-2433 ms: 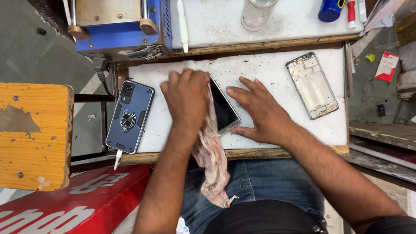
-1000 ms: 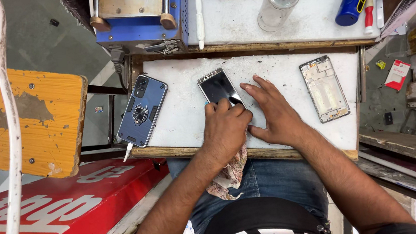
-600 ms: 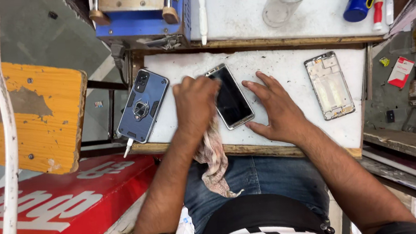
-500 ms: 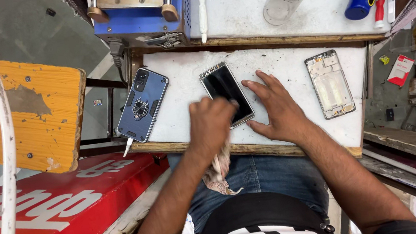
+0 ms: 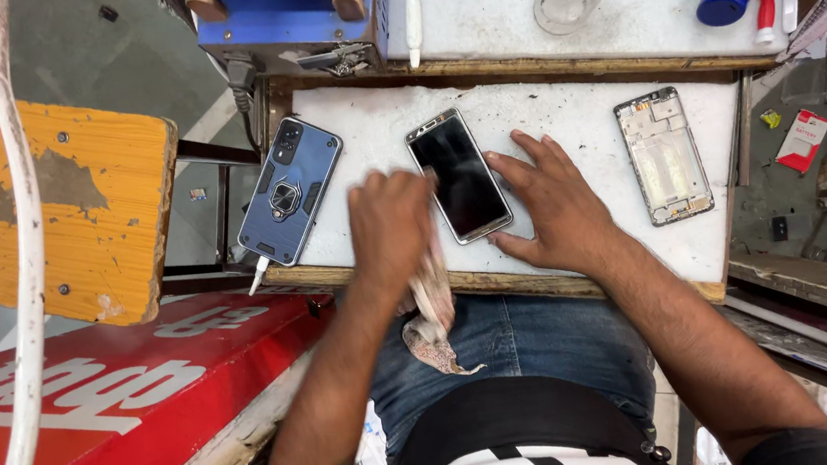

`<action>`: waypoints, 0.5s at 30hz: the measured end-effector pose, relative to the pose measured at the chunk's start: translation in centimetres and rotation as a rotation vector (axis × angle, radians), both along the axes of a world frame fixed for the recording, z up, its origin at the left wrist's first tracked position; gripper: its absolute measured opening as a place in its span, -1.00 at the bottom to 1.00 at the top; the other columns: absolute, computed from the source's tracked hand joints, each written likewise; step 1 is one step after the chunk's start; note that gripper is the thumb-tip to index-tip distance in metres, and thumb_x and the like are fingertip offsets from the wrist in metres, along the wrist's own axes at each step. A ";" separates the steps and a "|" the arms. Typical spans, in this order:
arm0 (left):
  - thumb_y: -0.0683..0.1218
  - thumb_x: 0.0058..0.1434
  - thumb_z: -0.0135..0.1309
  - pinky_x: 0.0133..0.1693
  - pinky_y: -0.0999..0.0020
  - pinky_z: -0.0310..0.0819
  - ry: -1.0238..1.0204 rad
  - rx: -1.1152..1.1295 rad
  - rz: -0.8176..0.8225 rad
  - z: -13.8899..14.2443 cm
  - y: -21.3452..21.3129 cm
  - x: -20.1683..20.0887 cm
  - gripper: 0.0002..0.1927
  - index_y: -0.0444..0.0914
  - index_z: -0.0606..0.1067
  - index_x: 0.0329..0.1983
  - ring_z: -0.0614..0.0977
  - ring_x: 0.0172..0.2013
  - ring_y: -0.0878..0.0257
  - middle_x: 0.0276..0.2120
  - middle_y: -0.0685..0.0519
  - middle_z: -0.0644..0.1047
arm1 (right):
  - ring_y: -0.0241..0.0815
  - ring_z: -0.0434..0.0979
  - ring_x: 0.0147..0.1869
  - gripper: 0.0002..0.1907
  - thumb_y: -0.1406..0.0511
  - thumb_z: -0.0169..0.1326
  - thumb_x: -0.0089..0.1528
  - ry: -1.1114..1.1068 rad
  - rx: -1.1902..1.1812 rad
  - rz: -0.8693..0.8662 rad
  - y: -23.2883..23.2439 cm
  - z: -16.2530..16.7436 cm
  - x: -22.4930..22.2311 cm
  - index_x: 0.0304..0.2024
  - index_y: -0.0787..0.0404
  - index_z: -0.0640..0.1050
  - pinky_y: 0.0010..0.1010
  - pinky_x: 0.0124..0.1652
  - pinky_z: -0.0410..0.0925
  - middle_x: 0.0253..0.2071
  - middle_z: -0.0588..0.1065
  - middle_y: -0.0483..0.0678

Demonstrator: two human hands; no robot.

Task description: The person wipes a smartphone screen with a cloth, then uses a screwdriver to press along the screen edges, and continues wiping the screen repeatedly. The person also sprays liquid onto the cloth and wipes the screen again.

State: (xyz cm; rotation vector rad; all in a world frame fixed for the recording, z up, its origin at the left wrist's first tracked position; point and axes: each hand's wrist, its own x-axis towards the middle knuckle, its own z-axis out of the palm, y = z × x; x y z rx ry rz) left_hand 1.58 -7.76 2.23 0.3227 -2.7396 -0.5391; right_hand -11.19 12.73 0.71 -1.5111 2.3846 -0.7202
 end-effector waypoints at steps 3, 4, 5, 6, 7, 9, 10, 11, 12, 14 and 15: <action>-0.18 0.18 0.14 -0.16 0.09 0.31 -0.032 0.008 -0.077 0.0 2.9 3.0 -0.82 -0.19 0.66 -0.16 0.55 -0.21 0.08 -0.25 0.07 0.61 | 0.28 0.07 0.57 0.09 0.08 0.38 0.02 0.010 -0.039 0.006 -0.1 0.0 0.1 0.45 0.12 0.09 0.17 0.48 -0.09 0.36 0.29 0.23; -0.17 0.20 0.16 -0.16 0.10 0.34 -0.048 0.087 -0.090 -0.1 3.3 3.7 -0.85 -0.19 0.66 -0.18 0.56 -0.22 0.08 -0.25 0.07 0.62 | 0.28 0.07 0.57 0.08 0.08 0.38 0.03 0.011 -0.067 0.017 -0.1 0.0 0.2 0.46 0.13 0.09 0.18 0.49 -0.09 0.36 0.30 0.21; -0.16 0.21 0.17 -0.16 0.10 0.36 -0.063 0.170 -0.104 -0.2 3.6 4.3 -0.88 -0.19 0.65 -0.21 0.57 -0.22 0.08 -0.26 0.07 0.63 | 0.28 0.08 0.58 0.08 0.08 0.38 0.04 0.013 -0.093 0.026 -0.1 0.0 0.1 0.47 0.15 0.10 0.18 0.49 -0.09 0.36 0.31 0.20; -0.15 0.23 0.19 -0.17 0.10 0.38 -0.075 0.254 -0.119 -0.4 3.6 4.7 -0.91 -0.19 0.65 -0.23 0.59 -0.23 0.08 -0.27 0.08 0.64 | 0.29 0.08 0.58 0.07 0.08 0.37 0.05 0.016 -0.117 0.035 -0.1 0.0 0.1 0.47 0.16 0.10 0.19 0.50 -0.09 0.36 0.32 0.18; -0.15 0.26 0.18 -0.14 0.15 0.45 -0.054 0.378 -0.056 -0.4 3.3 5.0 -0.91 -0.20 0.65 -0.20 0.61 -0.22 0.12 -0.26 0.06 0.63 | 0.29 0.08 0.58 0.07 0.08 0.37 0.06 0.020 -0.132 0.041 0.0 0.2 0.1 0.48 0.16 0.10 0.19 0.50 -0.08 0.39 0.31 0.20; -0.15 0.31 0.17 -0.10 0.25 0.58 -0.010 0.627 0.060 -0.1 2.1 5.1 -0.90 -0.22 0.65 -0.15 0.66 -0.18 0.19 -0.23 0.03 0.62 | 0.31 0.07 0.59 0.06 0.09 0.36 0.08 0.030 -0.161 0.043 0.0 0.5 0.1 0.48 0.18 0.09 0.20 0.49 -0.06 0.44 0.29 0.23; -0.15 0.32 0.17 -0.12 0.27 0.60 0.032 0.707 0.124 0.2 1.3 5.1 -0.89 -0.23 0.63 -0.13 0.68 -0.19 0.20 -0.22 0.03 0.63 | 0.31 0.08 0.58 0.06 0.07 0.35 0.09 0.043 -0.124 0.017 0.1 0.8 0.3 0.48 0.16 0.09 0.19 0.49 -0.05 0.44 0.28 0.22; -0.16 0.33 0.16 -0.14 0.28 0.62 0.071 0.787 0.186 0.6 0.5 5.0 -0.88 -0.25 0.62 -0.11 0.70 -0.21 0.21 -0.21 0.02 0.65 | 0.31 0.08 0.58 0.05 0.05 0.35 0.10 0.056 -0.086 -0.012 0.1 1.0 0.7 0.48 0.15 0.09 0.18 0.49 -0.03 0.43 0.28 0.21; -0.18 0.34 0.17 -0.11 0.27 0.61 0.097 0.728 0.252 1.0 -0.7 4.7 -0.88 -0.24 0.62 -0.09 0.69 -0.17 0.20 -0.18 0.01 0.65 | 0.31 0.09 0.58 0.05 0.03 0.35 0.11 0.069 -0.053 -0.041 0.0 1.3 1.1 0.48 0.14 0.09 0.17 0.49 -0.01 0.43 0.28 0.20; -0.22 0.36 0.16 -0.05 0.26 0.60 0.198 0.488 0.324 1.9 -3.0 3.8 -0.88 -0.23 0.61 -0.06 0.69 -0.11 0.17 -0.12 0.00 0.65 | 0.30 0.13 0.53 0.07 -0.02 0.34 0.08 0.085 -0.015 -0.124 -0.2 1.8 2.7 0.47 0.13 0.09 0.23 0.44 0.00 0.40 0.28 0.21; -0.24 0.39 0.14 -0.02 0.26 0.61 0.274 0.306 0.328 2.3 -4.1 3.3 -0.87 -0.22 0.60 -0.04 0.71 -0.08 0.16 -0.09 0.01 0.64 | 0.30 0.15 0.51 0.08 -0.05 0.34 0.07 0.094 0.002 -0.166 -0.6 1.9 3.5 0.46 0.13 0.09 0.25 0.42 0.00 0.39 0.27 0.21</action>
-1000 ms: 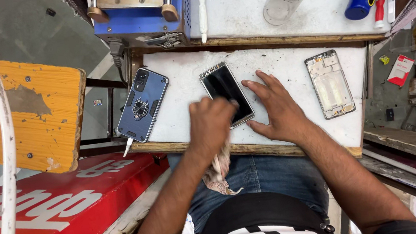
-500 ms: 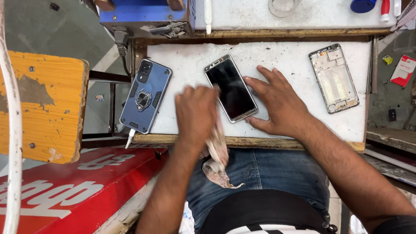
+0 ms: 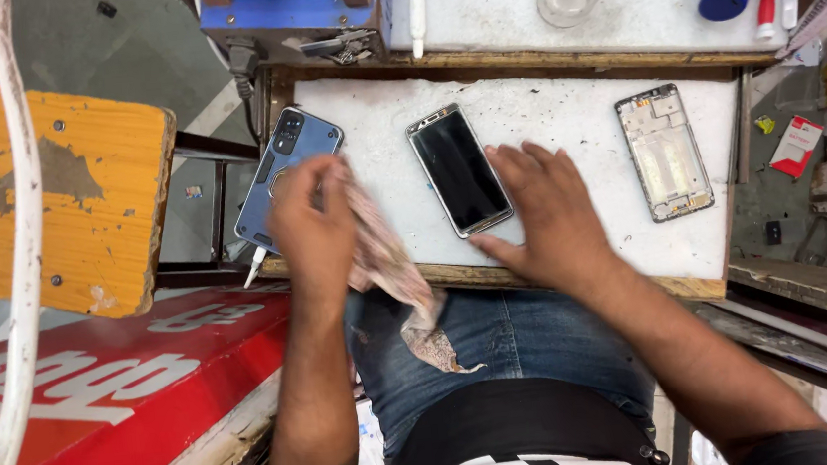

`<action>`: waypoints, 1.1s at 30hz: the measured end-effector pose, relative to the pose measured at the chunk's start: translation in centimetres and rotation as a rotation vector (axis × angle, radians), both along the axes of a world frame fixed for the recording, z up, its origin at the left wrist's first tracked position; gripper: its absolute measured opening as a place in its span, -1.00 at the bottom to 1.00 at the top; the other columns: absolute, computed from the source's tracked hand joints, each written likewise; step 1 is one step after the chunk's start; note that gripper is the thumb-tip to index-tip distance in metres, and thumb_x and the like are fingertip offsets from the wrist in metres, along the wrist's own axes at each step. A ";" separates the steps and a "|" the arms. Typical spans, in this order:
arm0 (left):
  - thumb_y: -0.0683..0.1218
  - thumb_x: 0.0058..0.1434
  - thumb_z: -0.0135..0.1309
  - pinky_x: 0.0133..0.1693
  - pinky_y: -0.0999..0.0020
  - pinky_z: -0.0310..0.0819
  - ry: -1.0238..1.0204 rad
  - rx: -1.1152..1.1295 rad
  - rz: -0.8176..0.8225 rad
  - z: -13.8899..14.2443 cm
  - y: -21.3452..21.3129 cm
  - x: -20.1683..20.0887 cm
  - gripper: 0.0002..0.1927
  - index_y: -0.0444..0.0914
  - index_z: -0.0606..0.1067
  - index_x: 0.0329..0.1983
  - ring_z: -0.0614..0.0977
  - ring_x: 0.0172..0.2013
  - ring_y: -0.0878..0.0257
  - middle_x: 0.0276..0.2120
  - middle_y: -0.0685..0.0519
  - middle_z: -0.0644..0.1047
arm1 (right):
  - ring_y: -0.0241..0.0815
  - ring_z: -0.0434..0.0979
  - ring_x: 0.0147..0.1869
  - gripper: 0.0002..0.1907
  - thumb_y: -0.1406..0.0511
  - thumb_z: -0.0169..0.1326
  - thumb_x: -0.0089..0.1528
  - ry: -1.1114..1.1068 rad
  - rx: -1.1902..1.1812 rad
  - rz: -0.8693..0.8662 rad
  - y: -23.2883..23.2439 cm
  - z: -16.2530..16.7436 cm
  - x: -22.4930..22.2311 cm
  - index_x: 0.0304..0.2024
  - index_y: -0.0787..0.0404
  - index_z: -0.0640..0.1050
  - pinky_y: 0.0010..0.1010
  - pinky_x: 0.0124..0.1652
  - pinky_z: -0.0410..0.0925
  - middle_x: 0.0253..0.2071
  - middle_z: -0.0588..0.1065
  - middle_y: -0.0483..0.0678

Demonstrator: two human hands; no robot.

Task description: The person wipes a smartphone screen with a cloth, then uses a screwdriver to press along the screen edges, and continues wiping the screen repeatedly. The person also sprays liquid onto the cloth and wipes the screen again.

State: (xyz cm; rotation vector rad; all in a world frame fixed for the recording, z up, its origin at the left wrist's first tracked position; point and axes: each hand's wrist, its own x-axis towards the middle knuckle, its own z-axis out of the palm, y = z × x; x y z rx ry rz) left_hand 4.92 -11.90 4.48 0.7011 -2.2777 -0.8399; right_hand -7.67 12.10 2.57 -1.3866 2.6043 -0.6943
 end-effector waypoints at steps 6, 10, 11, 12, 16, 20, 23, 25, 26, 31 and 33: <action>-0.20 0.19 0.24 0.02 0.08 0.52 -0.231 -0.441 -0.072 -0.1 -1.6 -2.9 -0.74 -0.24 0.64 -0.03 0.60 -0.01 -0.07 0.00 -0.10 0.56 | 0.28 0.22 0.43 0.06 -0.03 0.33 0.11 0.103 0.065 -0.066 -2.0 -0.4 2.3 0.48 0.09 0.08 0.35 0.33 0.03 0.33 0.28 0.22; -0.20 0.23 0.26 0.07 0.04 0.46 -0.094 -0.392 -0.052 0.3 0.2 -2.0 -0.74 -0.25 0.62 0.00 0.59 0.04 -0.09 -0.02 -0.09 0.58 | 0.22 0.27 0.41 -0.03 0.07 0.34 0.11 0.018 -0.006 -0.046 0.9 0.1 0.5 0.46 0.12 0.20 0.23 0.36 0.12 0.32 0.35 0.18; -0.21 0.27 0.24 0.09 0.07 0.49 -0.078 -0.314 -0.058 0.6 0.6 -1.9 -0.75 -0.26 0.61 0.02 0.61 0.04 -0.07 0.00 -0.08 0.59 | 0.21 0.27 0.41 -0.08 0.09 0.36 0.12 -0.035 -0.033 -0.034 1.8 0.3 -0.4 0.43 0.13 0.25 0.17 0.34 0.17 0.30 0.38 0.17; -0.22 0.32 0.22 0.10 0.10 0.51 -0.065 -0.234 -0.064 1.0 0.9 -1.9 -0.76 -0.26 0.60 0.05 0.62 0.04 -0.04 0.02 -0.08 0.60 | 0.20 0.28 0.40 -0.13 0.10 0.37 0.13 -0.090 -0.058 -0.021 2.7 0.6 -1.3 0.40 0.14 0.31 0.11 0.32 0.21 0.29 0.40 0.16; -0.16 0.29 0.24 0.09 0.10 0.54 -0.018 -0.181 -0.199 2.4 2.3 -3.4 -0.75 -0.25 0.60 0.03 0.64 0.04 -0.07 0.00 -0.13 0.60 | 0.13 0.38 0.43 -0.33 0.28 0.34 0.26 0.070 -0.227 -0.229 5.5 1.9 -4.9 0.38 0.16 0.42 -0.05 0.39 0.31 0.33 0.45 0.09; -0.14 0.33 0.22 0.02 0.13 0.58 -0.023 -0.124 -0.303 3.0 4.4 -5.2 -0.76 -0.26 0.59 0.04 0.67 -0.01 -0.03 -0.03 -0.11 0.62 | 0.12 0.53 0.21 -0.54 0.37 0.26 0.41 0.272 -0.295 -0.426 7.2 3.6 -9.9 0.33 0.23 0.42 -0.14 0.08 0.46 0.20 0.48 0.23; -0.14 0.33 0.21 0.00 0.14 0.59 -0.002 -0.090 -0.356 3.2 6.0 -5.3 -0.78 -0.26 0.59 0.02 0.68 -0.02 -0.03 -0.05 -0.10 0.63 | 0.27 0.55 -0.01 -0.44 0.33 0.32 0.35 0.375 -0.155 -0.418 7.2 4.5 -13.9 0.35 0.30 0.45 0.00 -0.10 0.44 -0.01 0.51 0.33; -0.14 0.33 0.20 -0.02 0.17 0.61 -0.007 -0.048 -0.376 3.3 6.7 -4.8 -0.80 -0.25 0.60 0.00 0.70 -0.06 0.00 -0.07 -0.09 0.64 | 0.27 0.58 -0.10 -0.49 0.28 0.34 0.37 0.342 -0.089 -0.442 6.7 4.8 -16.2 0.32 0.24 0.48 0.01 -0.15 0.45 -0.12 0.54 0.30; -0.14 0.33 0.20 -0.04 0.19 0.62 -0.021 -0.015 -0.382 3.4 7.0 -4.4 -0.81 -0.24 0.60 -0.01 0.70 -0.08 0.02 -0.08 -0.08 0.65 | 0.26 0.59 -0.11 -0.55 0.28 0.33 0.38 0.320 -0.085 -0.443 6.6 4.9 -17.0 0.27 0.20 0.50 0.00 -0.13 0.46 -0.16 0.55 0.27; -0.15 0.37 0.15 -0.16 0.32 0.64 -0.038 0.182 -0.400 2.9 7.8 -1.8 -0.83 -0.25 0.61 -0.02 0.72 -0.15 0.16 -0.11 -0.05 0.66 | -0.12 0.60 -0.12 -0.66 0.37 0.11 0.43 -0.088 -0.518 -0.544 7.8 3.6 -15.2 0.26 0.10 0.48 -0.26 -0.12 0.44 -0.15 0.58 0.01; -0.15 0.38 0.12 -0.17 0.37 0.65 -0.046 0.284 -0.441 2.4 8.4 -1.0 -0.83 -0.26 0.61 -0.02 0.72 -0.13 0.19 -0.10 -0.04 0.65 | -0.33 0.55 -0.35 -0.64 0.28 0.02 0.34 -0.458 -0.574 -0.787 8.5 2.6 -14.2 0.20 -0.03 0.46 -0.40 -0.46 0.31 -0.35 0.54 -0.19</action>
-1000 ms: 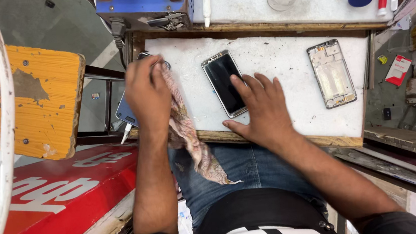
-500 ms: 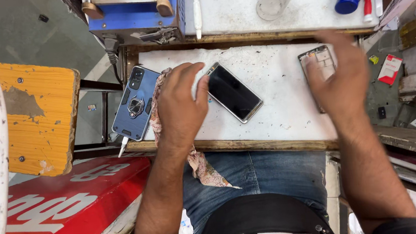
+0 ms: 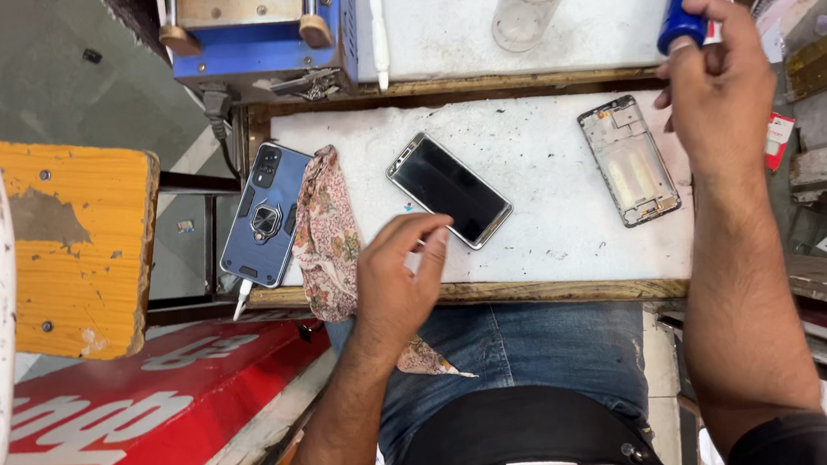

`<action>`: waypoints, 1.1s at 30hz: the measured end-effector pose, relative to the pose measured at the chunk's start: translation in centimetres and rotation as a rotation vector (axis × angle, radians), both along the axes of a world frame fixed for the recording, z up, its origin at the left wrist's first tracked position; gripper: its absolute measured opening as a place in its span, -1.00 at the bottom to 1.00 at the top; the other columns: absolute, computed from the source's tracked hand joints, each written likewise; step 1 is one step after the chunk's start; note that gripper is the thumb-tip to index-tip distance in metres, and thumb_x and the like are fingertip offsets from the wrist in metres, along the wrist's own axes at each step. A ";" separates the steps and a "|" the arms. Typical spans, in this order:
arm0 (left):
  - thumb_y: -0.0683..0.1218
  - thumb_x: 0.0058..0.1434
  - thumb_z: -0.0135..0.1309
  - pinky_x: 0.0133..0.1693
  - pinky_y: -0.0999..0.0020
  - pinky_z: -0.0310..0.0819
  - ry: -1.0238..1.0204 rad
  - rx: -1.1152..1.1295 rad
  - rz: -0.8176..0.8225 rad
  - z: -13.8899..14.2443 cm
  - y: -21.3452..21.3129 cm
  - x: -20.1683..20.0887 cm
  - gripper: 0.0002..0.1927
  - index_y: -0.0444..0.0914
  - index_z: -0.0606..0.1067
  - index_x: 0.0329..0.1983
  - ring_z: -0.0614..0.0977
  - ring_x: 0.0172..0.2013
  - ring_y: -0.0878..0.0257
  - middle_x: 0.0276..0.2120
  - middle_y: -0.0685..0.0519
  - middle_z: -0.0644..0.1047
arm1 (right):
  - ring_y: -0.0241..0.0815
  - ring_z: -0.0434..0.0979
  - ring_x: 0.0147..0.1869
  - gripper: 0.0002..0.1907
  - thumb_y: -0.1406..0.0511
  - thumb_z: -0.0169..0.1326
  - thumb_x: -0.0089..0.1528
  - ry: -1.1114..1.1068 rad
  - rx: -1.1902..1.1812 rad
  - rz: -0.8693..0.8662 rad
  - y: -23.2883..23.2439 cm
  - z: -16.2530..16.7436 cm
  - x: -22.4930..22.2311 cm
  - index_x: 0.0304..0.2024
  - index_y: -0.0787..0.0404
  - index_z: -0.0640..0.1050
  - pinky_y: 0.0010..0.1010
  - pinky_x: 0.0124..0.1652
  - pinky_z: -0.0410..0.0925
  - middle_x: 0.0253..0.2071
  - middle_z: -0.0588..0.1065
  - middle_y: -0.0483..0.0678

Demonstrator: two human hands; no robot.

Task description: The person wipes a smartphone screen with a cloth, then uses a screwdriver to press along the screen edges, and continues wiping the screen repeatedly. The person also sprays liquid onto the cloth and wipes the screen again.

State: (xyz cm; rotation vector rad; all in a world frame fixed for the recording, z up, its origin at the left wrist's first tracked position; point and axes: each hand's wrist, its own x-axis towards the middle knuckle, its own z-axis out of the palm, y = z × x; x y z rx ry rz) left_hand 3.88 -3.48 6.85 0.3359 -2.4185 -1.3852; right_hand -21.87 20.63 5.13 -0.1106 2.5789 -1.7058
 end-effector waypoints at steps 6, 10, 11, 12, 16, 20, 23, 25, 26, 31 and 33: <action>-0.15 0.39 0.12 -0.17 0.37 0.62 0.001 0.094 -0.130 -0.9 2.0 0.0 -0.84 -0.29 0.60 -0.04 0.71 -0.17 0.20 -0.14 -0.03 0.66 | -0.26 0.59 -0.25 -0.69 0.28 0.30 0.47 0.469 0.310 0.048 -0.8 -2.7 -1.0 0.21 0.13 0.52 -0.43 -0.26 0.44 -0.27 0.55 -0.06; -0.14 0.37 0.11 -0.28 0.36 0.60 -0.086 0.161 -0.148 -0.1 2.8 -0.5 -0.83 -0.27 0.61 -0.05 0.70 -0.20 0.23 -0.14 -0.01 0.65 | -0.27 0.60 -0.27 -0.58 0.32 0.28 0.41 0.525 0.303 0.130 -1.6 -2.4 -1.8 0.30 0.13 0.52 -0.42 -0.26 0.45 -0.30 0.56 -0.06; -0.13 0.35 0.11 -0.35 0.36 0.60 -0.133 0.184 -0.141 0.0 2.9 -0.5 -0.83 -0.26 0.61 -0.05 0.71 -0.21 0.24 -0.15 0.00 0.65 | -0.28 0.60 -0.28 -0.61 0.32 0.27 0.41 0.513 0.303 0.140 -1.6 -2.1 -2.1 0.27 0.10 0.54 -0.43 -0.27 0.45 -0.30 0.56 -0.07; -0.13 0.33 0.11 -0.42 0.35 0.59 -0.185 0.211 -0.136 0.1 3.0 -0.4 -0.82 -0.25 0.61 -0.06 0.71 -0.22 0.26 -0.15 0.01 0.65 | -0.28 0.59 -0.28 -0.64 0.32 0.26 0.41 0.496 0.308 0.149 -1.6 -1.8 -2.1 0.24 0.08 0.56 -0.43 -0.27 0.45 -0.30 0.57 -0.09; -0.10 0.38 0.09 -0.24 0.38 0.60 -0.132 0.293 -0.162 -1.0 3.3 0.0 -0.77 -0.29 0.58 0.03 0.69 -0.15 0.25 -0.11 -0.02 0.65 | -0.35 0.49 -0.38 -0.61 0.29 0.11 0.44 -0.036 -0.182 0.122 -0.2 -1.6 1.5 0.31 0.08 0.46 -0.49 -0.53 0.23 -0.27 0.54 -0.13; -0.04 0.45 0.07 0.01 0.38 0.59 -0.063 0.548 -0.268 -3.0 4.1 0.3 -0.51 -0.29 0.32 0.38 0.60 0.01 0.23 0.10 -0.05 0.53 | -0.29 0.52 -0.38 -0.46 0.22 0.12 0.40 -0.144 -0.501 0.115 0.2 -4.2 12.8 0.37 0.18 0.27 -0.55 -0.48 0.36 -0.23 0.56 0.05; 0.02 0.49 0.02 0.12 0.37 0.54 -0.062 0.738 -0.330 -3.6 5.0 0.7 -0.33 -0.25 0.09 0.56 0.55 0.11 0.26 0.19 -0.05 0.47 | -0.23 0.52 -0.34 -0.48 0.24 0.28 0.20 -0.114 -0.116 0.336 0.5 -5.8 22.1 0.18 0.19 0.47 -0.48 -0.38 0.44 -0.27 0.46 0.05; 0.04 0.48 0.01 0.07 0.35 0.54 -0.100 0.795 -0.280 -3.3 5.0 1.1 -0.30 -0.25 0.08 0.58 0.56 0.05 0.25 0.12 -0.07 0.48 | -0.18 0.56 -0.20 -0.59 0.28 0.29 0.24 0.118 -0.263 0.676 -0.1 -6.6 24.3 0.10 0.18 0.51 -0.44 -0.25 0.47 -0.11 0.52 0.03; 0.05 0.46 0.02 -0.02 0.33 0.56 -0.140 0.805 -0.217 -3.0 4.8 1.3 -0.31 -0.25 0.13 0.56 0.57 -0.05 0.23 0.03 -0.09 0.51 | -0.19 0.58 -0.21 -0.54 0.28 0.33 0.21 0.144 -0.232 0.720 -0.5 -6.8 24.5 0.13 0.17 0.49 -0.44 -0.25 0.50 -0.13 0.54 0.01; 0.11 0.45 -0.01 -0.17 0.25 0.58 -0.157 0.595 -0.012 -1.5 0.9 2.7 -0.39 -0.21 0.23 0.48 0.59 -0.21 0.21 -0.14 -0.03 0.54 | 0.01 0.59 0.18 -0.25 0.30 0.35 0.20 0.528 -0.105 0.678 -3.4 -5.3 21.0 0.33 0.19 0.24 -0.19 0.13 0.53 0.13 0.51 0.13; 0.14 0.43 -0.03 -0.23 0.22 0.60 -0.276 0.186 0.047 -1.2 -0.7 3.1 -0.47 -0.18 0.34 0.38 0.68 -0.29 0.15 -0.25 -0.03 0.62 | 0.19 0.44 0.32 -0.08 0.28 0.41 0.12 0.593 0.207 0.543 -4.4 -4.2 18.8 0.40 0.20 0.17 -0.04 0.25 0.38 0.23 0.42 0.22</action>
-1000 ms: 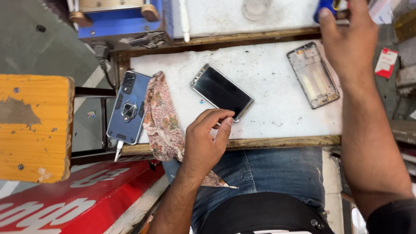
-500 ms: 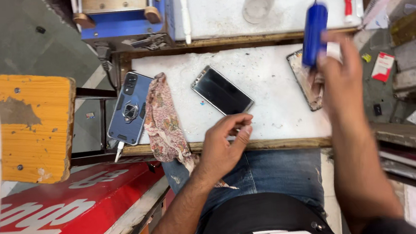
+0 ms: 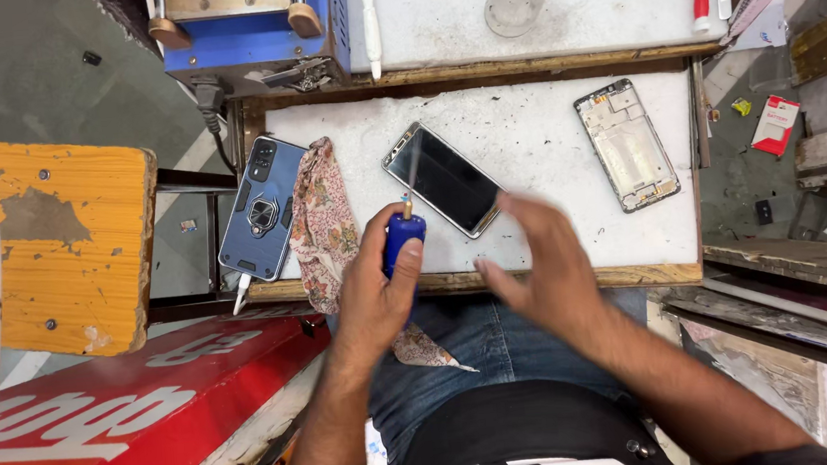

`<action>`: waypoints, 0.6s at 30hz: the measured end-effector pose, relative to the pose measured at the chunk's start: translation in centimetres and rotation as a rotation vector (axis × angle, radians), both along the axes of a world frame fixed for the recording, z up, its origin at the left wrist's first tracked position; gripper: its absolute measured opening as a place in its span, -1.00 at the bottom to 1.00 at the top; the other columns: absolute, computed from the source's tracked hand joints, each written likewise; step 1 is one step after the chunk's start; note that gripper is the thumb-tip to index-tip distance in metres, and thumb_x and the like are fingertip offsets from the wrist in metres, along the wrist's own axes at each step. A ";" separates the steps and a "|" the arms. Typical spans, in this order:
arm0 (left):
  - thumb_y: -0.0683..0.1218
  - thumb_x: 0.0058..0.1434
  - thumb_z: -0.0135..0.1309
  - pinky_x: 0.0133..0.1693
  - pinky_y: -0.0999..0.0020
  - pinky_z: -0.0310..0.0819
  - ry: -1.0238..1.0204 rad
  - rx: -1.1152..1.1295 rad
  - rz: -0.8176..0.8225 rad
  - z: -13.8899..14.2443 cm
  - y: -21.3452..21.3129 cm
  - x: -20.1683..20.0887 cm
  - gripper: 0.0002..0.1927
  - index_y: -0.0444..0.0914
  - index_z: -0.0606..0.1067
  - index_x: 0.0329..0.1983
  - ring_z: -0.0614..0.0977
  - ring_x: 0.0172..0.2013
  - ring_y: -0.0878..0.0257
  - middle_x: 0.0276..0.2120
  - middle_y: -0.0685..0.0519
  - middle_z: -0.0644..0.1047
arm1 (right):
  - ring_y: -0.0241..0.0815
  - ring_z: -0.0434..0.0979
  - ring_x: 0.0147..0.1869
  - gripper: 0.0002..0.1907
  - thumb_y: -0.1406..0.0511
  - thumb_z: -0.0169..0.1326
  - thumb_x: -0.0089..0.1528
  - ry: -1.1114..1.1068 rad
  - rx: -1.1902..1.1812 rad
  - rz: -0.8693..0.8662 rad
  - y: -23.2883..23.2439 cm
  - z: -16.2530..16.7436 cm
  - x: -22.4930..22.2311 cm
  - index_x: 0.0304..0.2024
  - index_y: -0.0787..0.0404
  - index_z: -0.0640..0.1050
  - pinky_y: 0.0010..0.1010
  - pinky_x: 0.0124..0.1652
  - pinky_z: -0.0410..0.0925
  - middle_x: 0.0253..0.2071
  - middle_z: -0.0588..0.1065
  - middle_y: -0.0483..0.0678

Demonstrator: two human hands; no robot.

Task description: The person wipes a smartphone screen with a cloth, then uses a screwdriver to press along the screen edges, and continues wiping the screen repeatedly. The person also sprays liquid onto the cloth and wipes the screen again.

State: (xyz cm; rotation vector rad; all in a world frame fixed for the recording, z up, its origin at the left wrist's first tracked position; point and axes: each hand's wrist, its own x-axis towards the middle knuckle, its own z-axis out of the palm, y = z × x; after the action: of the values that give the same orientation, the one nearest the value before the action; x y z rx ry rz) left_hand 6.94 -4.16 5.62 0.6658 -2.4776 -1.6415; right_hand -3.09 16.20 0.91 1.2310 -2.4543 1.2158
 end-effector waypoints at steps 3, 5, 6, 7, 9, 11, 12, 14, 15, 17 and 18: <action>0.13 0.42 0.07 -0.16 0.16 0.60 -0.004 -0.303 -0.105 0.1 -1.2 0.1 -0.52 -0.18 0.43 0.30 0.71 -0.17 -0.02 -0.12 -0.16 0.64 | 0.25 0.28 0.38 0.05 0.17 0.46 0.04 -0.007 0.091 0.008 -1.9 0.9 -2.8 0.43 0.24 0.15 0.09 0.34 0.18 0.27 0.35 0.29; 0.15 0.33 0.13 -0.18 0.08 0.58 -0.093 -0.453 -0.141 0.3 -1.3 -0.1 -0.50 -0.15 0.45 0.25 0.70 -0.20 -0.05 -0.18 -0.14 0.64 | 0.25 0.25 0.37 0.08 0.12 0.48 -0.02 -0.007 0.241 -0.019 -2.6 1.2 -3.6 0.40 0.22 0.17 0.20 0.34 0.06 0.21 0.39 0.25; 0.16 0.28 0.16 -0.20 0.04 0.57 -0.139 -0.528 -0.158 0.4 -1.2 -0.2 -0.49 -0.14 0.46 0.22 0.70 -0.22 -0.06 -0.21 -0.13 0.64 | 0.26 0.23 0.36 0.09 0.09 0.49 -0.04 -0.007 0.316 -0.033 -2.8 1.2 -4.0 0.39 0.21 0.18 0.26 0.33 0.00 0.18 0.41 0.23; 0.16 0.27 0.17 -0.20 0.03 0.57 -0.150 -0.556 -0.177 0.6 -1.1 -0.4 -0.48 -0.13 0.47 0.22 0.69 -0.23 -0.07 -0.23 -0.13 0.62 | 0.23 0.23 0.38 0.09 0.10 0.48 -0.03 -0.046 0.316 -0.023 -2.7 1.1 -4.5 0.40 0.20 0.18 0.24 0.37 0.00 0.18 0.42 0.19; 0.17 0.23 0.18 -0.22 0.02 0.56 -0.178 -0.609 -0.213 1.0 -0.8 -0.7 -0.46 -0.12 0.48 0.22 0.67 -0.26 -0.07 -0.27 -0.12 0.59 | 0.19 0.24 0.42 0.07 0.12 0.46 -0.01 -0.127 0.316 0.003 -2.1 1.0 -5.3 0.42 0.18 0.17 0.21 0.45 -0.01 0.17 0.44 0.13; 0.18 0.22 0.18 -0.25 0.03 0.56 -0.198 -0.632 -0.242 1.4 -0.6 -1.1 -0.44 -0.12 0.47 0.24 0.67 -0.28 -0.06 -0.29 -0.11 0.56 | 0.22 0.20 0.47 0.09 0.13 0.45 0.00 -0.086 0.274 0.079 -1.2 0.6 -6.1 0.43 0.22 0.13 0.24 0.45 -0.03 0.21 0.45 0.10; 0.19 0.22 0.17 -0.26 0.04 0.57 -0.208 -0.642 -0.261 1.5 -0.4 -1.3 -0.43 -0.12 0.47 0.24 0.66 -0.28 -0.05 -0.29 -0.11 0.55 | 0.23 0.18 0.50 0.10 0.14 0.45 0.01 -0.068 0.255 0.113 -0.8 0.4 -6.3 0.43 0.23 0.12 0.25 0.45 -0.05 0.23 0.45 0.09; 0.17 0.26 0.15 -0.26 0.04 0.56 -0.234 -0.668 -0.266 1.6 -0.1 -1.6 -0.44 -0.14 0.46 0.27 0.65 -0.28 -0.04 -0.30 -0.13 0.54 | 0.24 0.16 0.51 0.10 0.14 0.45 0.01 -0.064 0.244 0.118 -0.4 -0.1 -6.3 0.43 0.24 0.11 0.24 0.46 -0.04 0.26 0.43 0.12; 0.16 0.29 0.14 -0.26 0.05 0.56 -0.246 -0.683 -0.268 1.6 0.1 -1.7 -0.45 -0.15 0.45 0.28 0.65 -0.27 -0.04 -0.31 -0.13 0.54 | 0.25 0.15 0.52 0.10 0.14 0.45 0.02 -0.060 0.238 0.121 -0.3 -0.3 -6.3 0.43 0.24 0.11 0.24 0.47 -0.04 0.28 0.42 0.13; 0.10 0.32 0.11 -0.25 0.05 0.56 -0.197 -0.709 -0.267 1.4 0.4 -1.9 -0.47 -0.19 0.45 0.30 0.64 -0.27 -0.03 -0.30 -0.12 0.54 | 0.24 0.16 0.51 0.10 0.14 0.45 0.01 -0.082 0.212 0.116 -0.2 -0.5 -6.3 0.43 0.22 0.11 0.19 0.47 0.00 0.26 0.41 0.13; 0.08 0.34 0.09 -0.24 0.05 0.55 -0.174 -0.722 -0.265 1.3 0.6 -1.9 -0.48 -0.22 0.45 0.31 0.64 -0.26 -0.03 -0.30 -0.12 0.54 | 0.23 0.16 0.51 0.09 0.14 0.46 0.01 -0.093 0.198 0.116 -0.3 -0.6 -6.3 0.43 0.21 0.12 0.16 0.47 0.02 0.25 0.41 0.12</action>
State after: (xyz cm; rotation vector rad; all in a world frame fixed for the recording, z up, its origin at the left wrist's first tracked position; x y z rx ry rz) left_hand 5.01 -3.56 6.93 0.3987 -3.0865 -0.6327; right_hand -9.42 15.91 0.34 1.4153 -2.6590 1.1013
